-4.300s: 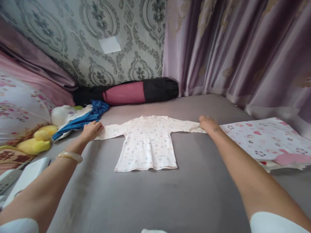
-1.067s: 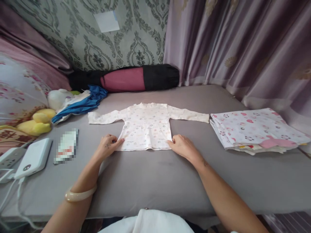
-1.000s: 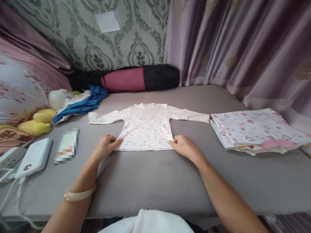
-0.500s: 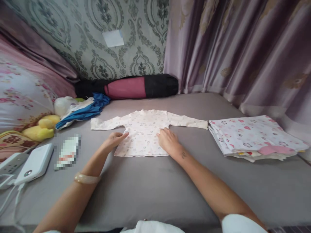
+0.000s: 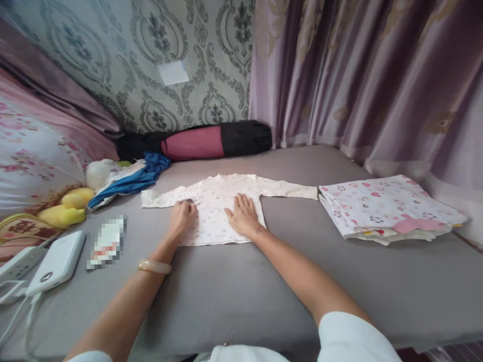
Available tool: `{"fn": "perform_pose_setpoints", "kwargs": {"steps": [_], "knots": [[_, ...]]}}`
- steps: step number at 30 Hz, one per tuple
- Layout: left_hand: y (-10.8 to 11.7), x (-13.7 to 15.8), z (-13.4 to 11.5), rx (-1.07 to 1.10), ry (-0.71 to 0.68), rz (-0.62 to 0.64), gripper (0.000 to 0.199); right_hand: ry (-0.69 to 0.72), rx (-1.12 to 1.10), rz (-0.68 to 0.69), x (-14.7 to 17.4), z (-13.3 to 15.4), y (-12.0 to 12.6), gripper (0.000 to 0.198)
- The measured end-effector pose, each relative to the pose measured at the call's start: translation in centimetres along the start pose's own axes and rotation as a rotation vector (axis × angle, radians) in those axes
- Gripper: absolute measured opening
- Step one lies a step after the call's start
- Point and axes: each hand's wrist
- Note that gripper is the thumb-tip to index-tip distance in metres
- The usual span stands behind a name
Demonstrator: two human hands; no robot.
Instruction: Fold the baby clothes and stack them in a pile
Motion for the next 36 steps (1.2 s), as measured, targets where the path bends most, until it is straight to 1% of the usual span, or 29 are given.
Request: {"fn": "perform_pose_setpoints", "kwargs": {"steps": [2, 4, 5, 7, 9, 11, 12, 13, 14, 16, 18, 20, 23, 24, 28, 31, 36], "knots": [[0.2, 0.3, -0.1, -0.084, -0.05, -0.019, 0.029, -0.116, 0.049, -0.023, 0.1, -1.8, 0.7, 0.073], [0.6, 0.5, -0.6, -0.147, -0.077, -0.037, 0.026, -0.182, 0.091, -0.035, 0.4, -3.1, 1.3, 0.072], [0.9, 0.6, -1.0, -0.167, -0.087, -0.05, 0.025, -0.191, 0.114, -0.045, 0.6, -3.4, 1.5, 0.072], [1.1, 0.9, -2.4, -0.162, -0.141, -0.066, 0.024, -0.15, 0.153, -0.076, 1.0, -3.1, 1.8, 0.068], [0.7, 1.5, -4.3, -0.083, -0.269, -0.056, 0.026, -0.051, 0.165, -0.095, 1.5, -2.0, 1.8, 0.063], [-0.4, 2.4, -6.4, 0.064, -0.442, -0.043, 0.03, 0.054, 0.142, -0.043, 1.9, -0.7, 1.6, 0.059], [-1.1, 2.9, -7.4, 0.125, -0.497, -0.041, 0.035, 0.09, 0.128, 0.002, 2.0, -0.2, 1.4, 0.058], [-1.8, 3.4, -8.2, 0.162, -0.524, -0.028, 0.04, 0.112, 0.116, 0.042, 2.0, 0.2, 1.2, 0.057], [-2.3, 3.9, -8.8, 0.179, -0.519, 0.0, 0.044, 0.124, 0.108, 0.069, 1.9, 0.4, 1.0, 0.057], [-3.0, 4.9, -9.4, 0.184, -0.476, 0.073, 0.049, 0.119, 0.098, 0.076, 1.4, 0.3, 0.7, 0.057], [-2.8, 5.6, -9.6, 0.168, -0.442, 0.148, 0.057, 0.087, 0.087, 0.06, 0.4, -0.2, 0.6, 0.057], [-2.3, 6.2, -9.8, 0.149, -0.421, 0.194, 0.061, 0.043, 0.077, 0.062, -0.9, -0.6, 0.5, 0.058], [-1.4, 6.6, -10.2, 0.127, -0.365, 0.201, 0.056, -0.028, 0.076, 0.037, -3.4, -1.2, 0.5, 0.059], [-1.2, 6.6, -10.4, 0.122, -0.353, 0.202, 0.058, -0.049, 0.079, 0.028, -4.3, -1.4, 0.5, 0.06], [-1.0, 6.9, -10.6, 0.12, -0.373, 0.234, 0.073, -0.12, 0.091, -0.004, -7.6, -2.3, 0.3, 0.06], [-0.9, 7.0, -10.4, 0.137, -0.394, 0.251, 0.083, -0.144, 0.097, -0.057, -9.4, -2.8, 0.3, 0.057], [-0.6, 6.7, -10.0, 0.182, -0.405, 0.267, 0.098, -0.179, 0.108, -0.164, -11.7, -2.9, 1.5, 0.043]]}}
Point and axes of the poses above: each hand's wrist, its own x-axis away from the middle knuckle, its own y-axis out of the back of the hand, z = x × y, and after that the axes turned 3 degrees about -y, right-handed
